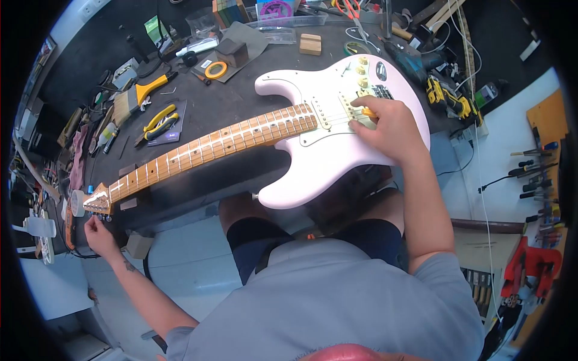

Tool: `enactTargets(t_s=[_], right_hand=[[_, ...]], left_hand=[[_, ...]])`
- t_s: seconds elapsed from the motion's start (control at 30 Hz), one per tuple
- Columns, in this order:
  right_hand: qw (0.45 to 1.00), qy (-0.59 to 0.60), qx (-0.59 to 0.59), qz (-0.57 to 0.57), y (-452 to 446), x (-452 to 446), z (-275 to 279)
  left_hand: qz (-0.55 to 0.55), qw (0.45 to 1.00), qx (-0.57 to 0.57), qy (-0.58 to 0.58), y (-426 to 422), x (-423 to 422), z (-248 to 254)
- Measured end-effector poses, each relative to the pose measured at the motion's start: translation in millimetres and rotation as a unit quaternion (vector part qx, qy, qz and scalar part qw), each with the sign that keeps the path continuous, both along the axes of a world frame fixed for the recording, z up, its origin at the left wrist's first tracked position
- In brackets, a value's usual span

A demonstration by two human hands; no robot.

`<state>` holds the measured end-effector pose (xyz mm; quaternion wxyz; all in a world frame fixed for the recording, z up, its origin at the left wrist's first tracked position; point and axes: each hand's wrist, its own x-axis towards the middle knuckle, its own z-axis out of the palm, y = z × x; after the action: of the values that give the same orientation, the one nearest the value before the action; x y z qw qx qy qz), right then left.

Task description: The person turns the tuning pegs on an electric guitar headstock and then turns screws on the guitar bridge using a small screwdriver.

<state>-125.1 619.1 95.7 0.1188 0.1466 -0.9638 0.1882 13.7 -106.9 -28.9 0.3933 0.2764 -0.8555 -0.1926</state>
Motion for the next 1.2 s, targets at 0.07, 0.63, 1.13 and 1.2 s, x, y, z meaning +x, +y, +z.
enactTargets(t_s=[0.07,0.63,1.13,1.2], right_hand=[[0.999,0.028,-0.021,0.001,0.9,1.0,-0.1],[0.845,0.088,-0.513,0.122,35.6,47.4,31.2],[0.874,0.16,-0.457,0.026,73.7,47.8,16.0],[0.854,0.195,-0.483,-0.015,57.9,17.9,20.2]], left_hand=[[0.044,0.987,-0.138,-0.063,22.1,2.3,10.2],[-0.409,0.774,-0.458,-0.156,441.2,-118.4,97.8],[-0.368,0.721,-0.567,-0.153,467.5,-141.4,82.3],[-0.358,0.702,-0.595,-0.16,468.5,-142.9,82.6]])
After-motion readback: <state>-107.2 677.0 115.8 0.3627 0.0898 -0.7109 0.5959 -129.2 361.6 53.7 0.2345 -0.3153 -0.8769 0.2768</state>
